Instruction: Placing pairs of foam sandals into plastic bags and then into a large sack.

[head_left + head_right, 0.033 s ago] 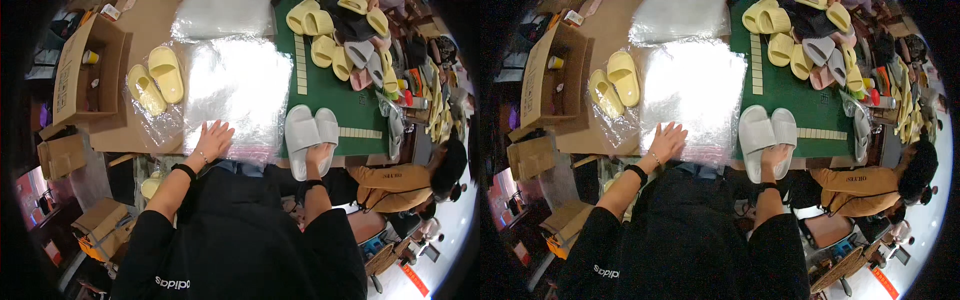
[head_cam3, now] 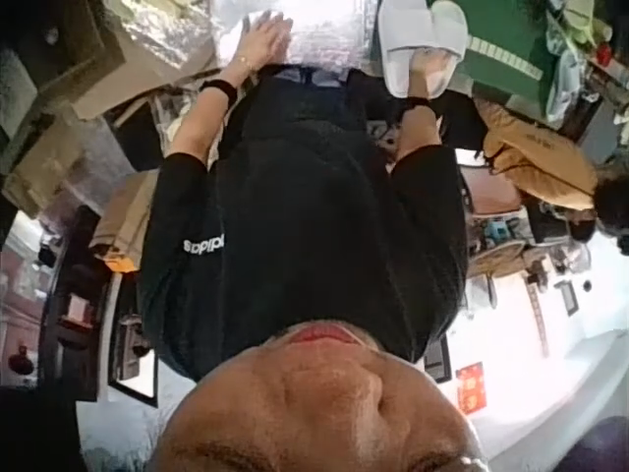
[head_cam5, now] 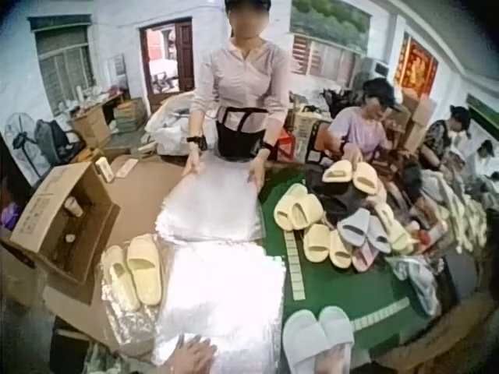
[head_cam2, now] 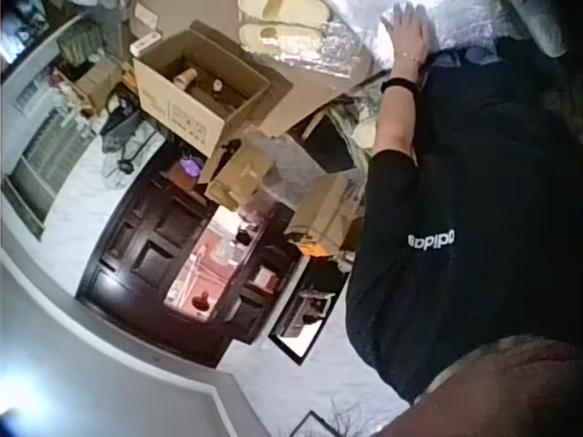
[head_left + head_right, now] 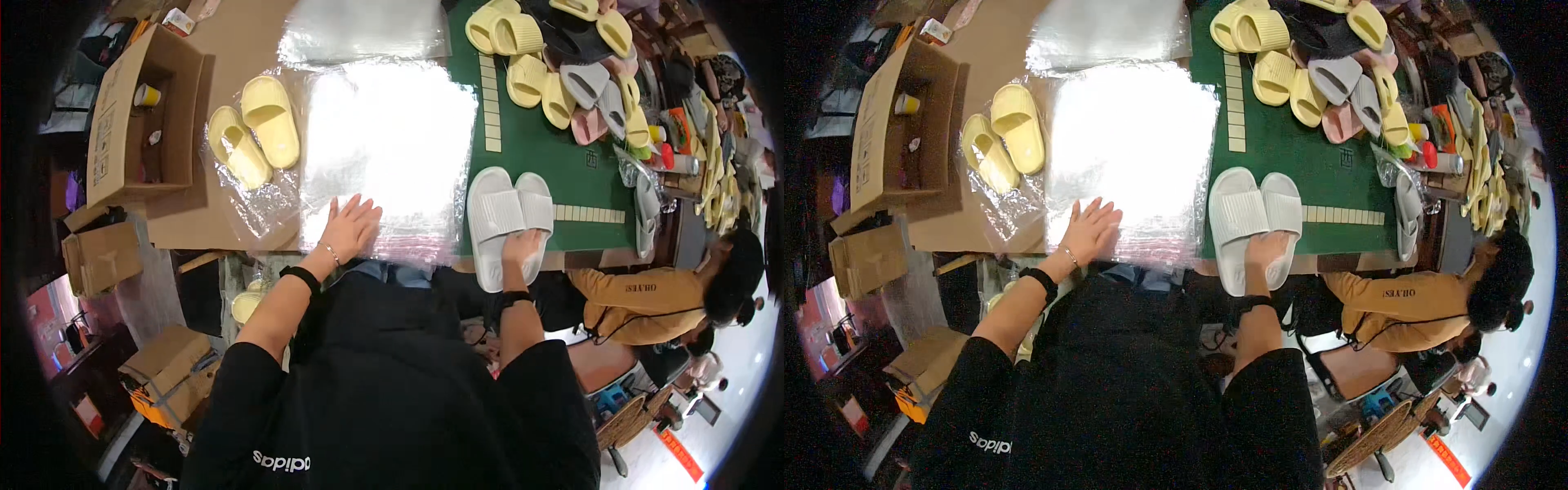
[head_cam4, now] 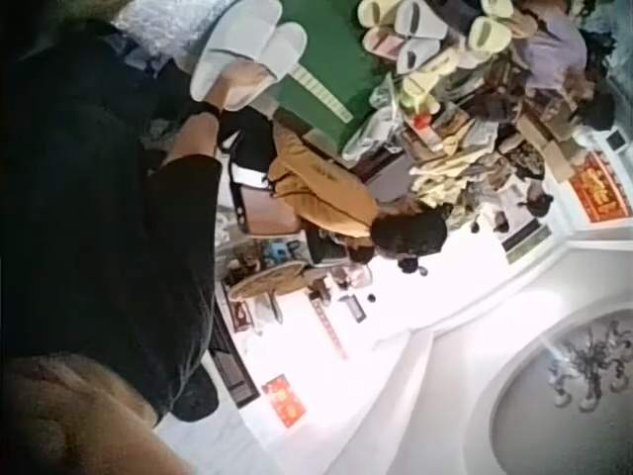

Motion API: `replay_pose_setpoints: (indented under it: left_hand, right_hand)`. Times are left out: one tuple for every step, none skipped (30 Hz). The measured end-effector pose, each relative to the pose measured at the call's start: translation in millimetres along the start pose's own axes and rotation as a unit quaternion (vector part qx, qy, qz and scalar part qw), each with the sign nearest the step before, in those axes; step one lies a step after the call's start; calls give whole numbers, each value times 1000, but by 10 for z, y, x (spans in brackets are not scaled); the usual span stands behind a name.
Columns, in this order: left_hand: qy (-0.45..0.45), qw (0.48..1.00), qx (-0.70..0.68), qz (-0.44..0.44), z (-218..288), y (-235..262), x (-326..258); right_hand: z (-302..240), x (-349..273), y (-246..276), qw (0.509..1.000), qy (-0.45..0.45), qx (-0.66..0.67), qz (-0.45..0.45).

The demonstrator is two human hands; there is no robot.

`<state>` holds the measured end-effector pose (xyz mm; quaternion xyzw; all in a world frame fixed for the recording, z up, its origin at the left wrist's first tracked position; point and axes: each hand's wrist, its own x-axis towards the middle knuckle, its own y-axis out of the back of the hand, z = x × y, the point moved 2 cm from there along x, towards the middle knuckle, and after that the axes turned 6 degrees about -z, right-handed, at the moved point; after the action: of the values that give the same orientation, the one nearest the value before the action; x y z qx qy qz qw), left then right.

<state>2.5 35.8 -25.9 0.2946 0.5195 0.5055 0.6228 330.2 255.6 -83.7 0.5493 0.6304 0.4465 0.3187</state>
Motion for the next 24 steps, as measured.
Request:
replay_pose_setpoints:
  left_hand:
    - [20, 997, -68, 16, -18, 31, 10]
    - [41, 989, -137, 32, -26, 70, 25]
    - [41, 989, -136, 32, -29, 95, 31]
    - [55, 979, -188, 47, -44, 128, 57]
    - [63, 967, -241, 61, -31, 163, 105]
    - [71, 964, -243, 76, -6, 187, 154]
    - [65, 965, -243, 76, 15, 208, 201]
    - [65, 961, -258, 72, 12, 209, 220]
    - [64, 957, -274, 68, 22, 218, 241]
    - [61, 958, -273, 69, 38, 238, 263]
    - [61, 952, -294, 63, 53, 266, 278]
    - [56, 946, -316, 52, 89, 286, 319]
    - [49, 946, -317, 51, 125, 309, 349]
    - [42, 942, -329, 57, 141, 325, 358]
    - [32, 936, -344, 62, 176, 341, 375]
    - [27, 937, -344, 61, 214, 350, 371]
    - [10, 942, -324, 85, 237, 374, 344]
    - [-6, 947, -303, 109, 256, 402, 320]
    - [-9, 947, -302, 109, 266, 422, 307]
    - [26, 937, -341, 75, 248, 427, 291]
    - [60, 923, -378, 40, 228, 425, 277]
    - [58, 923, -377, 41, 193, 411, 276]
    - [15, 938, -343, 48, 186, 419, 281]
    - [-28, 949, -308, 55, 193, 419, 279]
  right_hand:
    - [-65, 29, 70, 997, -1, -67, -22]
    - [-124, 41, 160, 997, -43, -28, -63]
    - [-257, 31, 315, 997, -43, -26, -64]
    - [-408, 13, 485, 980, -58, 175, -80]
    - [-464, -46, 615, 923, -71, 367, -89]
    - [-440, -117, 683, 910, -41, 397, -108]
    - [-331, -211, 867, 932, -55, 318, -164]
    - [-497, -300, 1086, 928, -17, 309, -206]
    - [-686, -396, 1273, 923, 21, 297, -246]
    - [-863, -476, 1436, 924, 21, 296, -242]
    - [-1049, -557, 1554, 918, 39, 279, -280]
    - [-1130, -643, 1639, 912, 52, 259, -314]
    - [-1086, -736, 1604, 921, 123, 206, -306]
    - [-1095, -826, 1545, 927, 159, 182, -287]
    - [-1117, -910, 1495, 931, 193, 154, -267]
    - [-1072, -971, 1384, 929, 216, 143, -262]
    - [-1105, -978, 1340, 930, 215, 144, -259]
    - [-1137, -967, 1290, 928, 209, 162, -264]
    - [-1160, -960, 1265, 924, 202, 180, -269]
    - [-1192, -959, 1278, 923, 193, 185, -277]
    - [-1199, -987, 1284, 923, 193, 186, -275]
    - [-1201, -1017, 1299, 928, 197, 177, -264]
    - [-1207, -1036, 1337, 932, 201, 166, -253]
    - [-1212, -1055, 1380, 933, 201, 164, -251]
